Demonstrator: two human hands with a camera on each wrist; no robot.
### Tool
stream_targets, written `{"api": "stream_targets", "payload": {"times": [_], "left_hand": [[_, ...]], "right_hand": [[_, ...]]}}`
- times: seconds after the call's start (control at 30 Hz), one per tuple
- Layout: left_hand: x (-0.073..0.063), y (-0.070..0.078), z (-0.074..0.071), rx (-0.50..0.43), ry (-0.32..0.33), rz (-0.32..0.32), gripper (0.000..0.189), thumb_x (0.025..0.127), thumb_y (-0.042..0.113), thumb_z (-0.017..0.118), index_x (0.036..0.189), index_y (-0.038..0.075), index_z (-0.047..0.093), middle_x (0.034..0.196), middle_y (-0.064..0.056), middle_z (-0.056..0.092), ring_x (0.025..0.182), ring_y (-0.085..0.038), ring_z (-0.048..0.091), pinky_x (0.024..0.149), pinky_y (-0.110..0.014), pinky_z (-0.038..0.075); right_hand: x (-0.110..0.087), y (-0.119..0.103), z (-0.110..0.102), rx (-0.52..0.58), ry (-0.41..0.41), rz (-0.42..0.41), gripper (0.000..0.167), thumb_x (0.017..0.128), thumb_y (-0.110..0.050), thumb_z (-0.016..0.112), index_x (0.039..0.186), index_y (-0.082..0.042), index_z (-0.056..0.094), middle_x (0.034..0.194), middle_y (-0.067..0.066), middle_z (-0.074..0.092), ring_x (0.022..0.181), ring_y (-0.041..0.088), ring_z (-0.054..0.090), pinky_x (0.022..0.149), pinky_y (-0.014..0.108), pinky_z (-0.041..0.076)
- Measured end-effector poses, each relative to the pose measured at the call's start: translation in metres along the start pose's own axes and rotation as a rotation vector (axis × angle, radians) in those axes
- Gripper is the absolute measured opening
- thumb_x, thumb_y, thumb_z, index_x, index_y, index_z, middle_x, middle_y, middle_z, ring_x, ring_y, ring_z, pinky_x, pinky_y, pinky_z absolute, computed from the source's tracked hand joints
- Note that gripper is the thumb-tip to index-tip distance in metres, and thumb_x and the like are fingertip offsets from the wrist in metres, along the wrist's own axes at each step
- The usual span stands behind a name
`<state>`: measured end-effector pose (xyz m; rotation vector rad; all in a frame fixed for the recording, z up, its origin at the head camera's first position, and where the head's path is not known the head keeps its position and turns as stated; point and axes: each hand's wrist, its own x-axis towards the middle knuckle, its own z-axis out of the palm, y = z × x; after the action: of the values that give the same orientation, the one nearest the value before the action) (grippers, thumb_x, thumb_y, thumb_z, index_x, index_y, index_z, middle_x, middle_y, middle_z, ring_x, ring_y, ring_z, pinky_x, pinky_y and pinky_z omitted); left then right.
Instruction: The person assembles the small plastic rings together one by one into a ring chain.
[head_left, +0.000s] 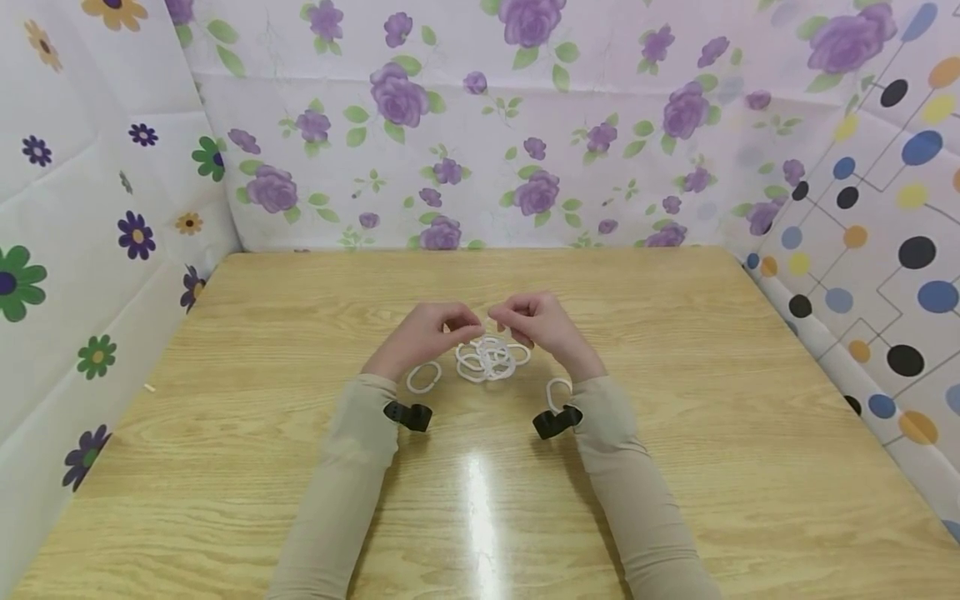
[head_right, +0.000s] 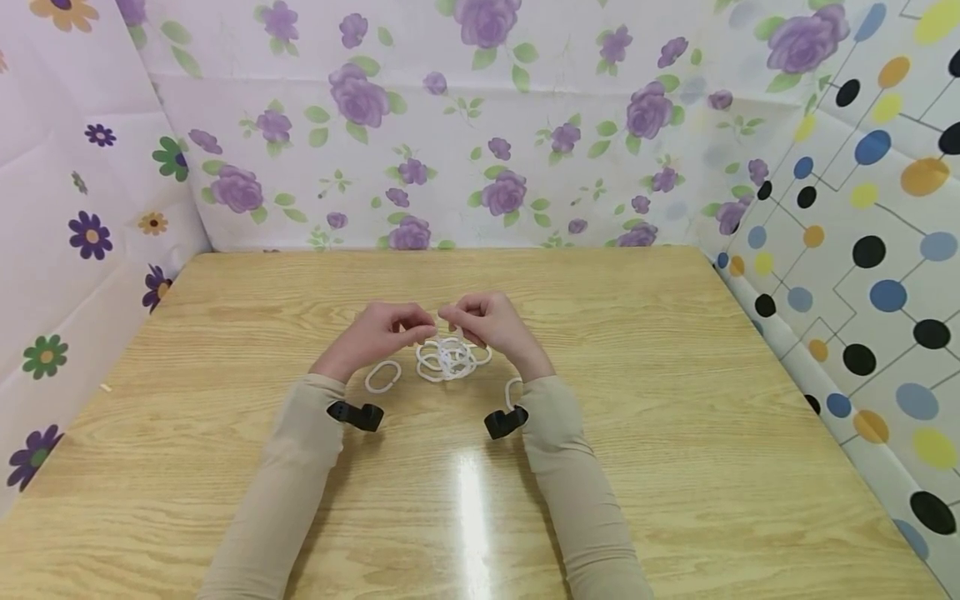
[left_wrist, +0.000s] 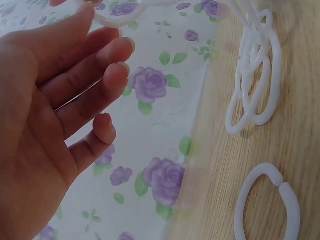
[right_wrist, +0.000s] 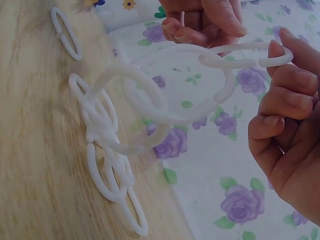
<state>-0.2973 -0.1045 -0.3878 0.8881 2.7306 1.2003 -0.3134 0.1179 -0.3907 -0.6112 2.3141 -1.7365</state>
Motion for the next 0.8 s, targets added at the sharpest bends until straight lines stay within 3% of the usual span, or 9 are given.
{"api": "stream_targets", "payload": {"times": [0.17,0.33,0.57,0.8], "left_hand": [[0.001,0.000,0.002,-0.009,-0.027,0.024,0.016,0.095,0.024,0.064,0.102,0.011,0.070,0.089,-0.003,0.071,0.079,-0.013,0.060,0.075,-0.029,0.049],[0.002,-0.004,0.004,-0.004,-0.040,0.055,0.012,0.094,0.020,0.064,0.096,0.010,0.070,0.087,-0.005,0.071,0.078,-0.012,0.061,0.074,-0.029,0.050],[0.000,-0.007,0.003,-0.003,0.032,-0.005,0.014,0.096,0.021,0.062,0.097,0.010,0.071,0.086,-0.004,0.071,0.076,-0.013,0.060,0.071,-0.029,0.046],[-0.002,-0.009,-0.002,-0.032,0.087,-0.048,0.016,0.096,0.022,0.061,0.099,0.009,0.071,0.086,-0.005,0.071,0.077,-0.015,0.060,0.072,-0.030,0.049]], "right_hand": [[0.002,0.002,0.003,-0.039,-0.055,-0.001,0.031,0.094,-0.028,0.064,0.081,0.000,0.066,0.045,-0.005,0.040,0.041,0.012,0.035,0.045,0.023,0.031],[0.002,0.001,0.009,-0.116,-0.095,-0.056,0.030,0.097,-0.028,0.059,0.086,-0.002,0.068,0.048,-0.004,0.039,0.043,0.010,0.035,0.046,0.024,0.030],[0.003,-0.004,0.016,-0.225,0.048,-0.084,0.035,0.097,-0.035,0.058,0.084,-0.003,0.065,0.050,-0.004,0.041,0.045,0.010,0.036,0.046,0.024,0.031],[0.001,-0.009,0.017,-0.193,0.139,-0.133,0.029,0.097,-0.031,0.059,0.081,-0.006,0.065,0.052,-0.004,0.042,0.049,0.009,0.037,0.048,0.022,0.031]]}}
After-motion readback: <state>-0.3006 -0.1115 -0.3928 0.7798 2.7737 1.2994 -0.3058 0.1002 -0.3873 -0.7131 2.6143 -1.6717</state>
